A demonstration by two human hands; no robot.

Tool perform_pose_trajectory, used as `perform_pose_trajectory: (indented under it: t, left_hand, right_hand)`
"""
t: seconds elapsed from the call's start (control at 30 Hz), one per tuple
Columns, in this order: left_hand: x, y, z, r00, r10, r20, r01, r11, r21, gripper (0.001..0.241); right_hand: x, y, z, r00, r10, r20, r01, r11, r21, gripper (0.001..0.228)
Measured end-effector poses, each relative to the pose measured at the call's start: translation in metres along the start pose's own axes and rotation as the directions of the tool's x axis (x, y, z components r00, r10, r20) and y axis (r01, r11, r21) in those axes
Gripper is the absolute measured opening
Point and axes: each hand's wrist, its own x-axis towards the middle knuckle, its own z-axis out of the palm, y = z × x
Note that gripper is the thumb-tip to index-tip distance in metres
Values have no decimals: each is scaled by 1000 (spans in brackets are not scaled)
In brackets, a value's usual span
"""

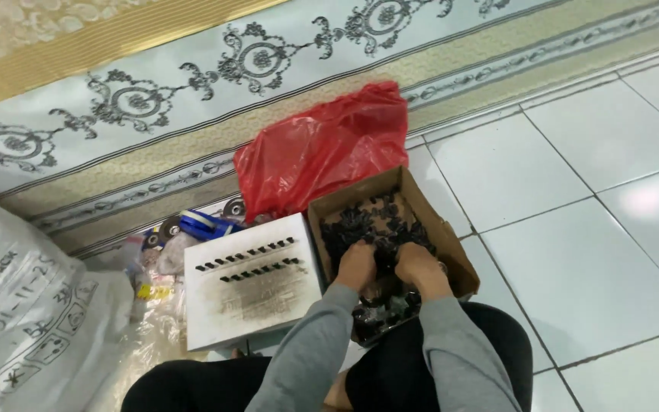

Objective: Assembling small metal components by picking them from a box and placing them into a template, occasionally marking the template with a pen.

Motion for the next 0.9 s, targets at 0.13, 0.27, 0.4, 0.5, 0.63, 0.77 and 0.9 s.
perform_pose_trajectory:
  t: [0.13, 0.27, 0.4, 0.5, 0.63, 0.77, 0.9]
  left_hand:
    - [3, 33, -29, 998, 54, 12, -54, 999, 6, 21]
    - [9, 37, -21, 995, 88, 43, -89, 996, 17, 24]
    - [13, 34, -16, 987, 159, 32, -159, 987, 14, 29]
    - [17, 14, 8, 975, 220, -9, -221, 974, -48, 41]
    - [14, 22, 4, 985, 155, 82, -137, 973, -184, 46]
    - [9, 27, -6, 990, 42, 132, 9, 931, -364, 46]
    - [-1, 39, -20, 995, 16, 98, 27, 905, -424, 35]
  right_hand:
    - [9, -4, -5, 1000, 19, 6, -19, 997, 76, 42]
    - [0, -17, -17, 999, 45, 2, -45, 993, 112, 36]
    - [2, -15, -18, 998, 66, -24, -62, 985, 164, 28]
    - [14, -9, -9, 995, 104, -9, -101, 981, 163, 25]
    - [25, -3, -2, 993, 109, -39, -96, 964, 248, 26]
    - [55, 14, 16, 985, 155, -77, -118, 924, 364, 25]
    - [53, 14, 19, 992, 123, -37, -99, 914, 393, 31]
